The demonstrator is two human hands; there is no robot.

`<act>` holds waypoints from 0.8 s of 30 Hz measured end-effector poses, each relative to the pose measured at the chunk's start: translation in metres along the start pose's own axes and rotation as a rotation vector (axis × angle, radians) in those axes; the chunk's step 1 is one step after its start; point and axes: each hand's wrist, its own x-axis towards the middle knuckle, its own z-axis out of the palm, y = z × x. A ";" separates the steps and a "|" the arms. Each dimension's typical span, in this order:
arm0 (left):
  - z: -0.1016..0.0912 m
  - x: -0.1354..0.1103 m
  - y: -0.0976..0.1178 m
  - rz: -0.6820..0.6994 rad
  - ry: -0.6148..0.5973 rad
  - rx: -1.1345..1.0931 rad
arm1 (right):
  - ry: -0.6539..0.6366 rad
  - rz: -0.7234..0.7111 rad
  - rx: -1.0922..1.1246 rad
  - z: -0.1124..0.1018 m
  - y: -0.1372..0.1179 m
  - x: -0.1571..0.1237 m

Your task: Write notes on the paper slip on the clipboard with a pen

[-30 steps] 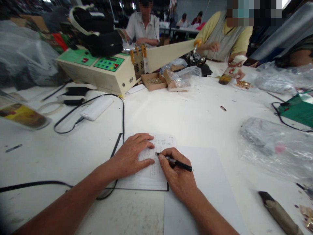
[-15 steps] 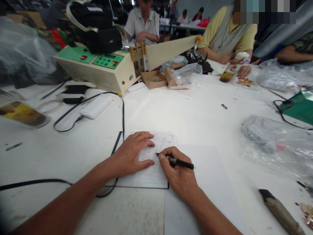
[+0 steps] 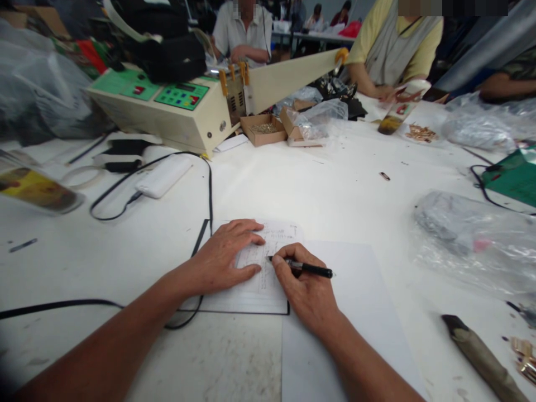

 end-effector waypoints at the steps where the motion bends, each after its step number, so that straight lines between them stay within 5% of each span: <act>1: 0.000 0.000 0.000 0.003 0.003 -0.001 | -0.002 0.000 0.002 0.000 0.000 0.000; 24: 0.000 0.000 0.001 0.009 0.016 0.004 | 0.009 -0.034 -0.066 0.000 0.001 -0.003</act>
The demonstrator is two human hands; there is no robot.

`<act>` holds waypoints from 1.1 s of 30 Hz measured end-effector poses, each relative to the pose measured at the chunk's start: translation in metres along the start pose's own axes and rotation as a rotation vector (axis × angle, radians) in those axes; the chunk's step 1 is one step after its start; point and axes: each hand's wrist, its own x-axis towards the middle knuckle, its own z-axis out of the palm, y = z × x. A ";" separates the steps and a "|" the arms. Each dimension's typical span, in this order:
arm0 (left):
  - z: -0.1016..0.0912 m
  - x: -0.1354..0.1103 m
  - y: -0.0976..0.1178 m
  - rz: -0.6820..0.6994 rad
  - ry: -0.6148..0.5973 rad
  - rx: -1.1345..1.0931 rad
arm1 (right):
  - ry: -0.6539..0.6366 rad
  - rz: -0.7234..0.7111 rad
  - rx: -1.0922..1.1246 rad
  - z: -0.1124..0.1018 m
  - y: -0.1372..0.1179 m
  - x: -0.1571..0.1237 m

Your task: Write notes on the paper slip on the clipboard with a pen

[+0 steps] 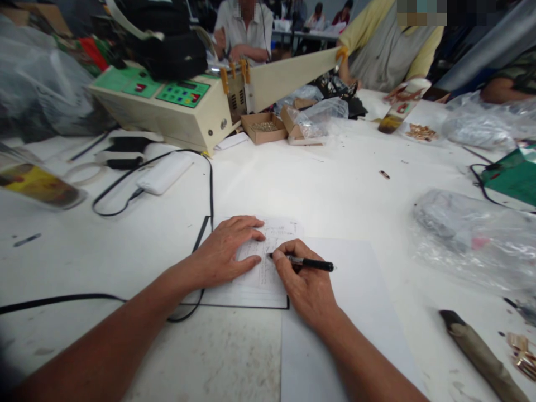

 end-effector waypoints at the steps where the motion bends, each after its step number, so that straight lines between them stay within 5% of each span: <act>1: 0.000 0.000 0.000 -0.001 0.001 0.000 | -0.006 -0.003 -0.004 0.000 0.000 0.000; 33: 0.007 0.001 -0.001 -0.013 0.048 0.001 | -0.004 0.001 0.049 0.004 0.001 -0.001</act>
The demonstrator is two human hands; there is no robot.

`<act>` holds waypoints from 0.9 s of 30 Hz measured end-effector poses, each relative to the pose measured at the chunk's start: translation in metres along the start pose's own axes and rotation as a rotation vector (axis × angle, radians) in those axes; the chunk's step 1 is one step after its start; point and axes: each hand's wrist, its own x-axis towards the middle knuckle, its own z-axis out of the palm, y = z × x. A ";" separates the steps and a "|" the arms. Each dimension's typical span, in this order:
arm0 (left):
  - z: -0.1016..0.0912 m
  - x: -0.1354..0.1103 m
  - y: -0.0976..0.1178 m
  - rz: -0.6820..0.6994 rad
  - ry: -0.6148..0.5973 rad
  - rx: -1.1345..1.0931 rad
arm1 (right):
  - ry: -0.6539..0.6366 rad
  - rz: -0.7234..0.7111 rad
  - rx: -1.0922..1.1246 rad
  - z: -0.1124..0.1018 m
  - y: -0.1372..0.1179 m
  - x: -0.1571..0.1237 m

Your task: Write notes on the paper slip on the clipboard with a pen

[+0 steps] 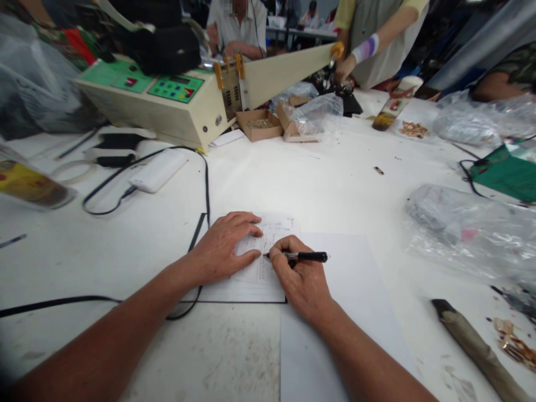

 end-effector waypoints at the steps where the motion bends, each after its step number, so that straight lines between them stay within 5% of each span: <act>1: 0.000 0.000 0.000 -0.001 0.000 -0.002 | -0.002 0.002 0.001 0.000 0.000 0.000; 27: -0.001 0.001 0.001 -0.001 -0.012 0.014 | -0.024 0.022 0.012 -0.001 0.003 0.001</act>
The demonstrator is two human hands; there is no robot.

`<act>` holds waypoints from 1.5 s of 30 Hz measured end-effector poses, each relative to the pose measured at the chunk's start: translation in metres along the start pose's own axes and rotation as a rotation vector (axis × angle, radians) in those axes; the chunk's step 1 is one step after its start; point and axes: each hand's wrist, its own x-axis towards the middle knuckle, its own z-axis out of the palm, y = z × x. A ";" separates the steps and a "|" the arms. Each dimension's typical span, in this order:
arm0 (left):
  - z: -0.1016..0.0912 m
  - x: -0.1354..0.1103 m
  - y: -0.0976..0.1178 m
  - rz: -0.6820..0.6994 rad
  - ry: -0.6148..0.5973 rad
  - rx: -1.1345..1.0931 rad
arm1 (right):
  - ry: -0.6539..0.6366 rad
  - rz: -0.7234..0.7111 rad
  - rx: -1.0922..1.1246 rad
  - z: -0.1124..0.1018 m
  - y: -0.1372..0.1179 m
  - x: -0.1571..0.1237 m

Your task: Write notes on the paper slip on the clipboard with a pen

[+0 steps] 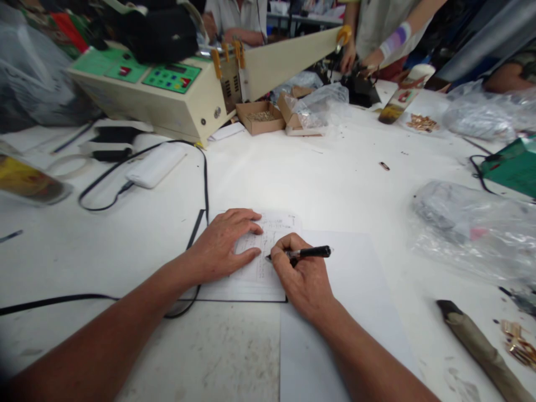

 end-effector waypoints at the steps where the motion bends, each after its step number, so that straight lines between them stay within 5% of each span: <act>1: 0.000 0.000 0.000 0.001 0.000 -0.001 | -0.002 -0.003 -0.001 0.000 0.000 0.000; 45: 0.001 0.000 -0.001 0.006 0.004 -0.002 | -0.001 -0.015 0.008 0.001 0.001 0.000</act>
